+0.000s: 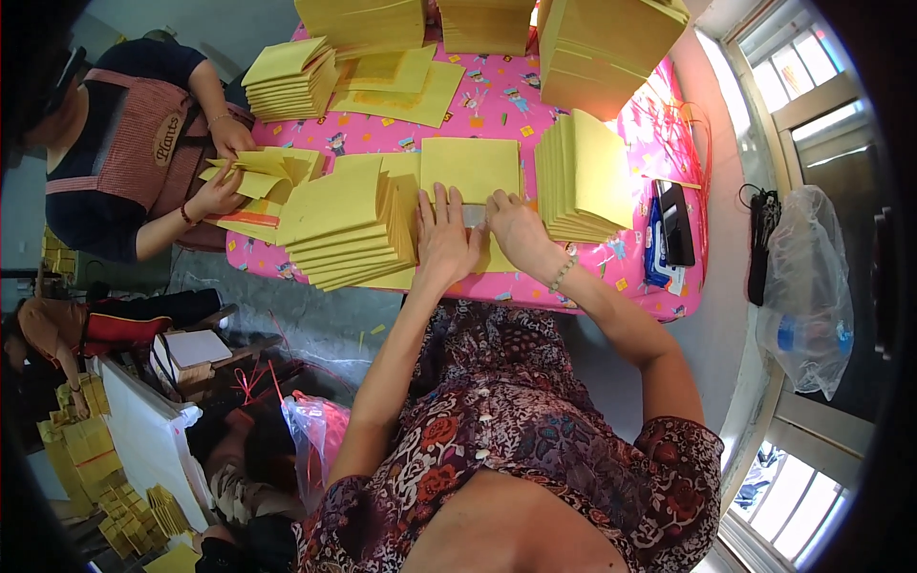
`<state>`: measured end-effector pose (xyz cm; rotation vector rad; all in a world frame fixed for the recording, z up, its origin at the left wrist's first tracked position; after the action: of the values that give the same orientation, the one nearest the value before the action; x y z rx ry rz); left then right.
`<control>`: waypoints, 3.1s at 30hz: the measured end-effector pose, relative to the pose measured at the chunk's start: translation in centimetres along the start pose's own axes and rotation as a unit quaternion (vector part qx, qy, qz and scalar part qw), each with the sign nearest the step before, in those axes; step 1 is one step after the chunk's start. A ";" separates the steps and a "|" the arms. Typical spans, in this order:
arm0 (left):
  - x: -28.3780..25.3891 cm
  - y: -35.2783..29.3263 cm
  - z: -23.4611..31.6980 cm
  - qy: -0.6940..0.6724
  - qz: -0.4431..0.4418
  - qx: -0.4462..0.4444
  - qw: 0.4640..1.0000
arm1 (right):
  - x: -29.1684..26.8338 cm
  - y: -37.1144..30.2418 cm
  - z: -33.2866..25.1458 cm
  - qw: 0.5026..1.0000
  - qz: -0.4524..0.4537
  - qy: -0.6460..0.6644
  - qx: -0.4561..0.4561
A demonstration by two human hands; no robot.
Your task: Organizing, stacking, and bundling yellow joss paper at a workstation.
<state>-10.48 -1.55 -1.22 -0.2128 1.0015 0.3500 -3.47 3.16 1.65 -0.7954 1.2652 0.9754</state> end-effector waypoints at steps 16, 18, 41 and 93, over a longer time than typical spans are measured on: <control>-0.3 0.5 -0.3 -0.002 -0.006 -0.005 1.000 | -0.7 1.2 1.8 0.995 0.019 0.074 0.060; 0.1 0.9 -0.8 -0.026 -0.015 -0.018 0.999 | -1.1 1.7 1.9 0.996 0.045 0.054 0.059; -3.6 1.4 -0.1 -0.445 0.175 -0.173 0.861 | -2.2 1.1 2.6 0.984 0.153 0.009 0.092; -19.0 -9.2 -17.9 -0.422 0.350 -0.179 0.817 | -12.7 8.0 -10.2 0.887 0.318 0.252 -0.220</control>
<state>-30.25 -19.60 5.71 0.0026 0.0717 1.1995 -15.18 -4.80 12.97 -1.0509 1.8512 1.7034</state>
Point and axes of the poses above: each hand's wrist, its own y-axis towards the middle knuckle, its own x-axis out of the palm, z = x × y, the point moved 10 cm from there along y, towards the middle knuckle, and after that the axes turned 5 degrees about -y, right-handed, at the moved point
